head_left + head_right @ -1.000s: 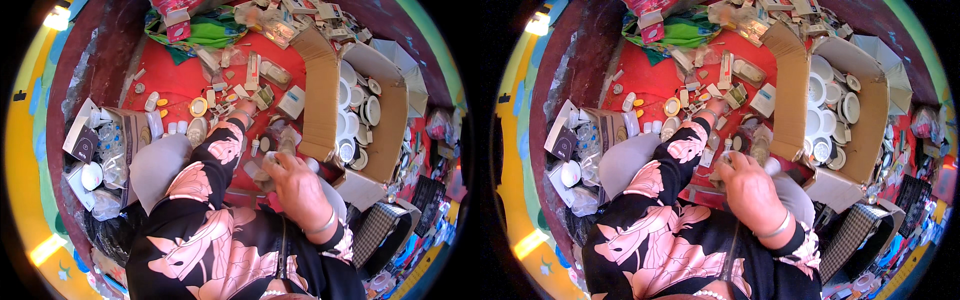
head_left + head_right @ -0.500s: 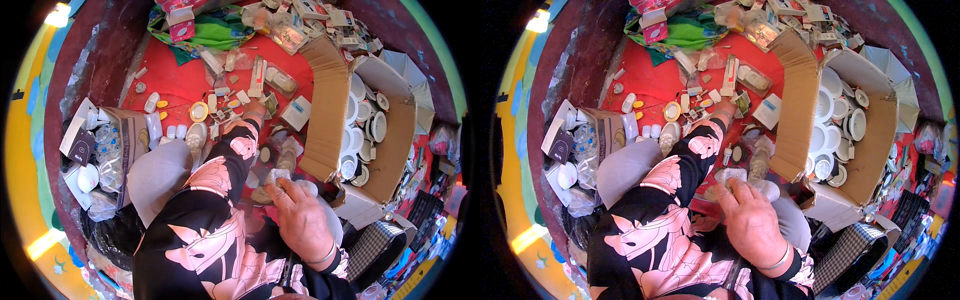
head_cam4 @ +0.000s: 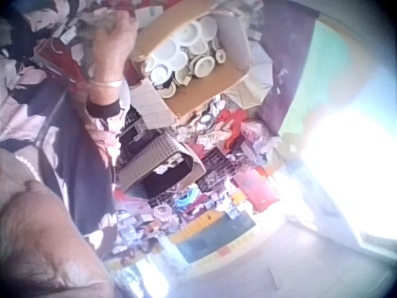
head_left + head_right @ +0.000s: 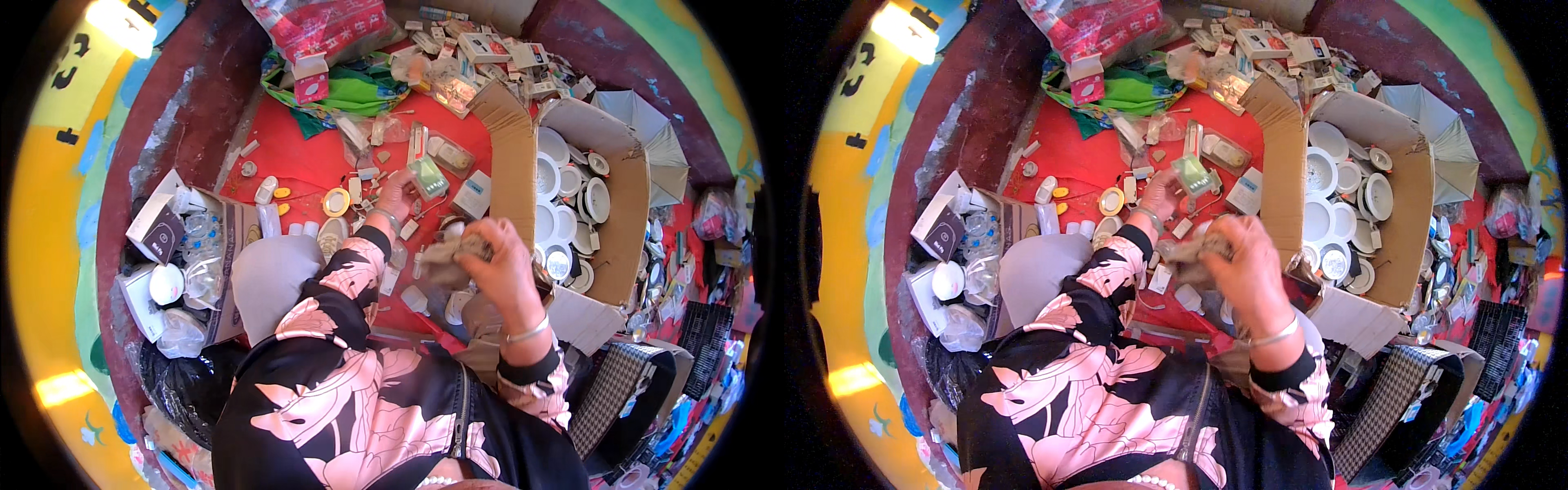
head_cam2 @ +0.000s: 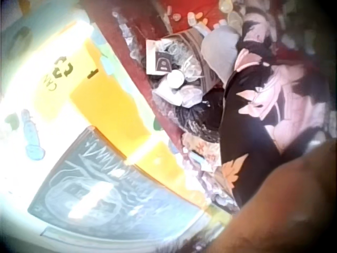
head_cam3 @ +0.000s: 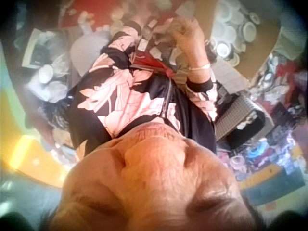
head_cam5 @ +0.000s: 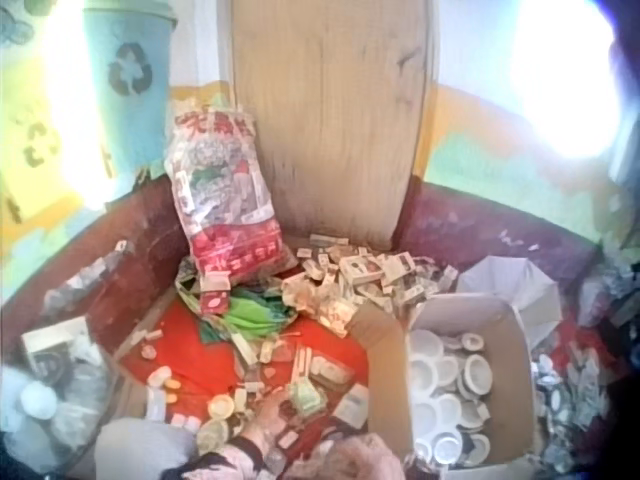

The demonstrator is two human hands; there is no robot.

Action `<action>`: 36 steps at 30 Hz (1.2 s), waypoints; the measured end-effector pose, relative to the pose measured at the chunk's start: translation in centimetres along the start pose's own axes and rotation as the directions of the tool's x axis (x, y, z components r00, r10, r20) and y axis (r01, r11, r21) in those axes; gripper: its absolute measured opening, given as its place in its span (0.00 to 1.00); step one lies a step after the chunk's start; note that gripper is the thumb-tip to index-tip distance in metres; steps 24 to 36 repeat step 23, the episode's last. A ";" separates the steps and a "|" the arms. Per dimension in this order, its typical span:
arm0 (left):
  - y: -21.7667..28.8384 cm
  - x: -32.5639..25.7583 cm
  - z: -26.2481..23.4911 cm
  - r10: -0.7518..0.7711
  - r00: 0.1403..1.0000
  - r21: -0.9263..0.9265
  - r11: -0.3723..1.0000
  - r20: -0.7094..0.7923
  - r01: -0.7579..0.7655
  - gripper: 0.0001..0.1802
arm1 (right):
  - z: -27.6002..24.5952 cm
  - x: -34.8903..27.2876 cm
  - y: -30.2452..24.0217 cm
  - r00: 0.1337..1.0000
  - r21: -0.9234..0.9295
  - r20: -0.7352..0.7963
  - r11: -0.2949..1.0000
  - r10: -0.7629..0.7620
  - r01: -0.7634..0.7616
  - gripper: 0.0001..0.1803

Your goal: The person wipes white circular light fixtures with a cloth and places them into a cardboard box. The person then wipes a small green box by hand.

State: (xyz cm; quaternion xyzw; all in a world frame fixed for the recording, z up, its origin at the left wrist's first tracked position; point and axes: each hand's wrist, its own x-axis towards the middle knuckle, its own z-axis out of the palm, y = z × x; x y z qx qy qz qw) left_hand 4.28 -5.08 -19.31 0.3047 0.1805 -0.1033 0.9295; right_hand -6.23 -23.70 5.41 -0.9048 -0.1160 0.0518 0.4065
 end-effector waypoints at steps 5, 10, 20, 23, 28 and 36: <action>6.0 -6.2 3.8 0.098 0.982 -0.311 0.950 0.159 -0.044 0.24 | -0.2 1.1 2.7 0.986 0.489 -0.096 0.869 0.138 -0.074 0.14; 11.0 -12.1 7.1 0.178 0.950 -0.457 0.888 0.257 -0.043 0.29 | -1.9 1.8 1.6 0.994 0.775 -0.062 0.632 0.091 -0.009 0.14; 17.7 -18.1 10.9 0.116 0.964 -0.053 0.993 0.238 -0.106 0.31 | -3.4 0.3 -0.9 0.993 0.827 -0.109 0.550 -0.050 0.118 0.16; 19.1 -17.6 11.7 0.099 0.939 -0.065 0.995 0.330 -0.082 0.30 | -5.4 -0.1 -1.0 0.967 0.937 -0.177 0.268 -0.181 0.222 0.22; 19.1 -17.6 11.7 0.099 0.939 -0.065 0.995 0.330 -0.082 0.30 | -5.4 -0.1 -1.0 0.967 0.937 -0.177 0.268 -0.181 0.222 0.22; 19.1 -17.6 11.7 0.099 0.939 -0.065 0.995 0.330 -0.082 0.30 | -5.4 -0.1 -1.0 0.967 0.937 -0.177 0.268 -0.181 0.222 0.22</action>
